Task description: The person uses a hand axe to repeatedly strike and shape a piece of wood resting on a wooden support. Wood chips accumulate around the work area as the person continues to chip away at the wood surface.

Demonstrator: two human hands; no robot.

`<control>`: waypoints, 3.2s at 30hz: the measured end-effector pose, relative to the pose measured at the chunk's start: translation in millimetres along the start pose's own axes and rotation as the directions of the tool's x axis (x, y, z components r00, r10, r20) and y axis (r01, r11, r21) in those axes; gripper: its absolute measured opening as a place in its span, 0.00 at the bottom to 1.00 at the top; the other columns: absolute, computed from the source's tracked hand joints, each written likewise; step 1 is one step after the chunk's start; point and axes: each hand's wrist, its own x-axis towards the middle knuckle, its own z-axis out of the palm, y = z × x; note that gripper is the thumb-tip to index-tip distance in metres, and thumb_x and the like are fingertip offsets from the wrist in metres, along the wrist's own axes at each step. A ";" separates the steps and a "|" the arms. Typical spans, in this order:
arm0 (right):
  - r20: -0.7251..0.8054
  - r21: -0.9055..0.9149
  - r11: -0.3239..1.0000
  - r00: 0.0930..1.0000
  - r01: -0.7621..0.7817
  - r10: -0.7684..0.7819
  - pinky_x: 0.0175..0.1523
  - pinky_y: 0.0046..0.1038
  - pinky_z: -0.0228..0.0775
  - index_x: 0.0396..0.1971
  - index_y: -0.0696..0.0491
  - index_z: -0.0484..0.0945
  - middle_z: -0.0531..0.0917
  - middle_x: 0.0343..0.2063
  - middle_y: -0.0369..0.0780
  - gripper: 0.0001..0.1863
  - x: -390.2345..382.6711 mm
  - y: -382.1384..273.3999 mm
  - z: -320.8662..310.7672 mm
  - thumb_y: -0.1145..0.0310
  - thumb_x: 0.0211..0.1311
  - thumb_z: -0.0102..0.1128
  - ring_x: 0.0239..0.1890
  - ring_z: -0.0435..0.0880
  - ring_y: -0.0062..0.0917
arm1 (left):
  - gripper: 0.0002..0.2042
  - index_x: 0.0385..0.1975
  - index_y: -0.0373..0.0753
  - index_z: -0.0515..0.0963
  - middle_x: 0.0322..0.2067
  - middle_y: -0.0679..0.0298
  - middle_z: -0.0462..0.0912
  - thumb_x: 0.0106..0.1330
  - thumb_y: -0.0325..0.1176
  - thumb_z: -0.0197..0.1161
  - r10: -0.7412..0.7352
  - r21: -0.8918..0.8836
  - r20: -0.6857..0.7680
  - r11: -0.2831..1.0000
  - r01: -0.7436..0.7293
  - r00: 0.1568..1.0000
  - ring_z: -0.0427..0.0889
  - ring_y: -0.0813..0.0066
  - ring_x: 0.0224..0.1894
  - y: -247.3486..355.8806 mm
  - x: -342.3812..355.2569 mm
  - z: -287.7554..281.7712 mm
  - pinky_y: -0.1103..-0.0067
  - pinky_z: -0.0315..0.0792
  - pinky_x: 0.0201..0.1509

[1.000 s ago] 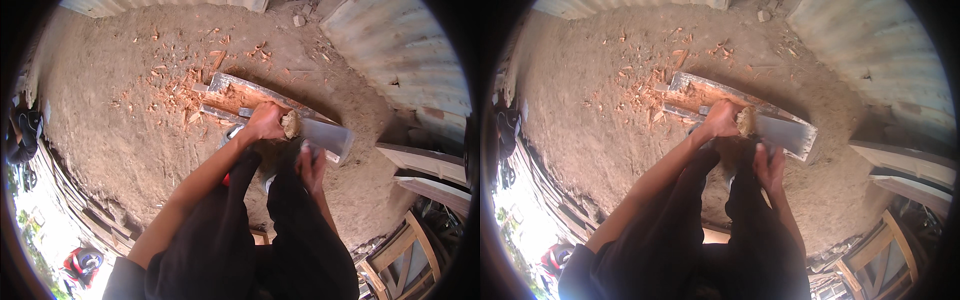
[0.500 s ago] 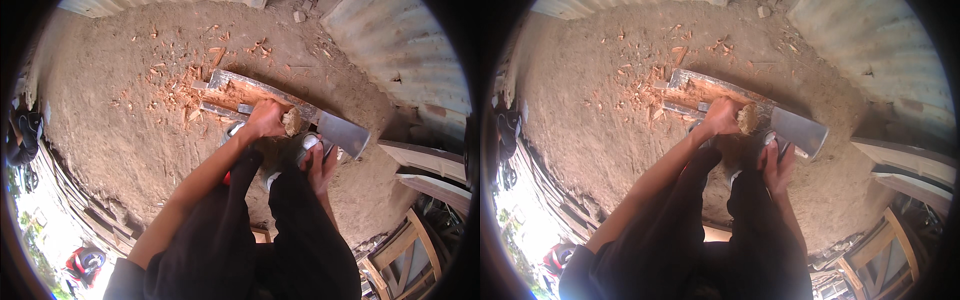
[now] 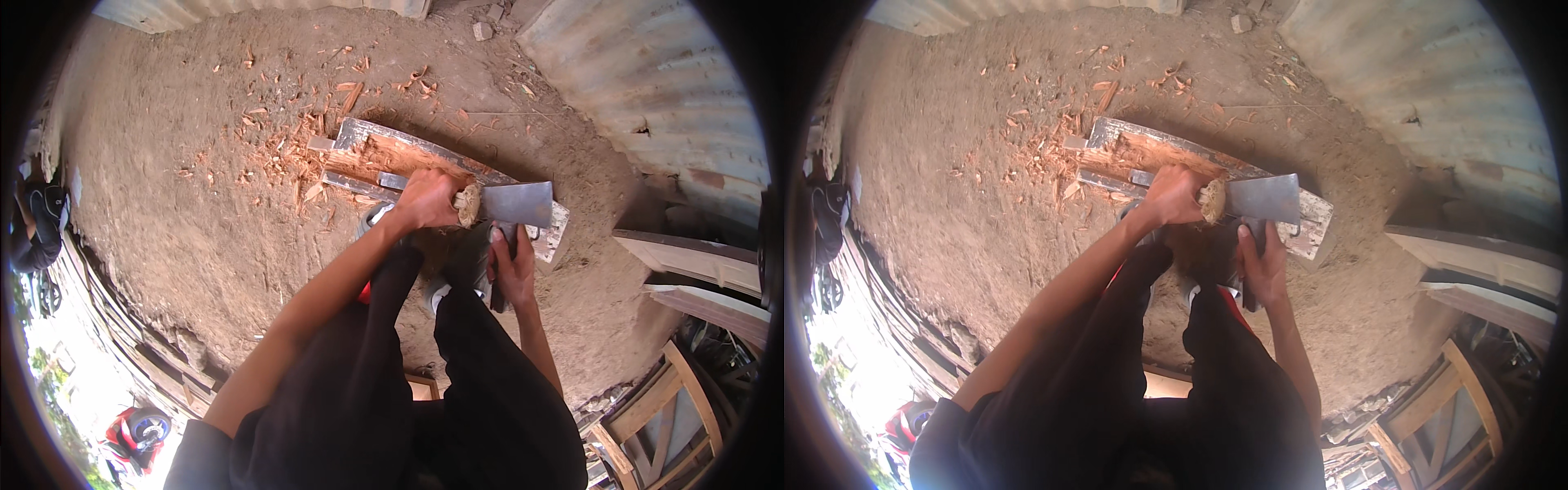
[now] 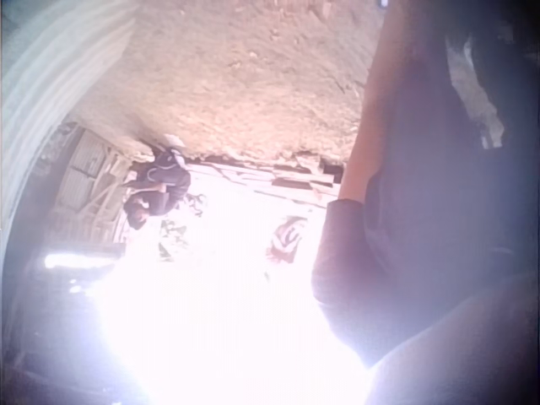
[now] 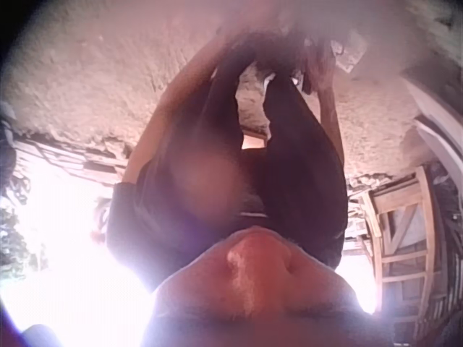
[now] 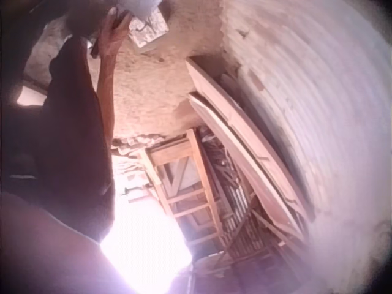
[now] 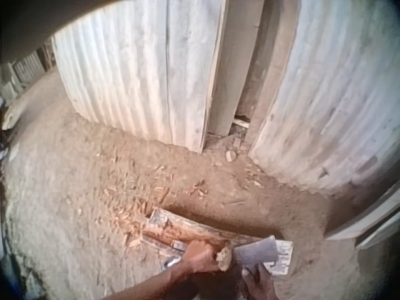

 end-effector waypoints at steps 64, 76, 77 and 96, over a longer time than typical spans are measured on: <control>-0.031 0.103 0.995 1.000 -0.001 0.004 0.20 0.24 0.66 0.56 0.61 0.71 0.74 0.21 0.38 0.16 -31.1 -60.5 -8.1 0.65 0.79 0.49 0.14 0.73 0.20 | 0.13 0.26 0.38 0.83 0.24 0.47 0.83 0.39 0.36 0.71 0.124 -0.083 0.076 0.990 -0.118 0.989 0.85 0.42 0.33 -19.3 -0.7 -5.6 0.57 0.77 0.38; -0.089 0.115 0.993 0.996 0.006 0.005 0.21 0.24 0.65 0.51 0.60 0.74 0.75 0.18 0.35 0.13 -24.7 -60.3 18.6 0.66 0.78 0.54 0.15 0.73 0.17 | 0.09 0.23 0.37 0.82 0.26 0.46 0.84 0.42 0.32 0.68 -0.029 -0.150 -0.015 0.988 0.026 0.999 0.86 0.42 0.35 -15.7 4.1 -23.7 0.57 0.79 0.40; -0.150 0.191 0.981 0.989 0.028 0.001 0.21 0.24 0.65 0.51 0.60 0.74 0.75 0.18 0.35 0.13 -28.1 -66.0 22.9 0.66 0.77 0.55 0.16 0.73 0.18 | 0.09 0.23 0.37 0.82 0.26 0.46 0.84 0.41 0.32 0.68 -0.018 -0.148 -0.025 0.989 0.015 1.000 0.86 0.42 0.35 -15.9 4.8 -20.5 0.57 0.79 0.40; -0.047 0.158 0.985 0.997 0.073 -0.066 0.19 0.24 0.65 0.57 0.63 0.70 0.74 0.18 0.36 0.19 -7.5 -60.3 27.5 0.63 0.80 0.51 0.13 0.73 0.19 | 0.10 0.26 0.39 0.84 0.26 0.45 0.84 0.43 0.34 0.67 -0.050 -0.080 -0.046 0.996 0.046 0.998 0.86 0.42 0.35 -13.4 -1.5 -23.7 0.57 0.80 0.41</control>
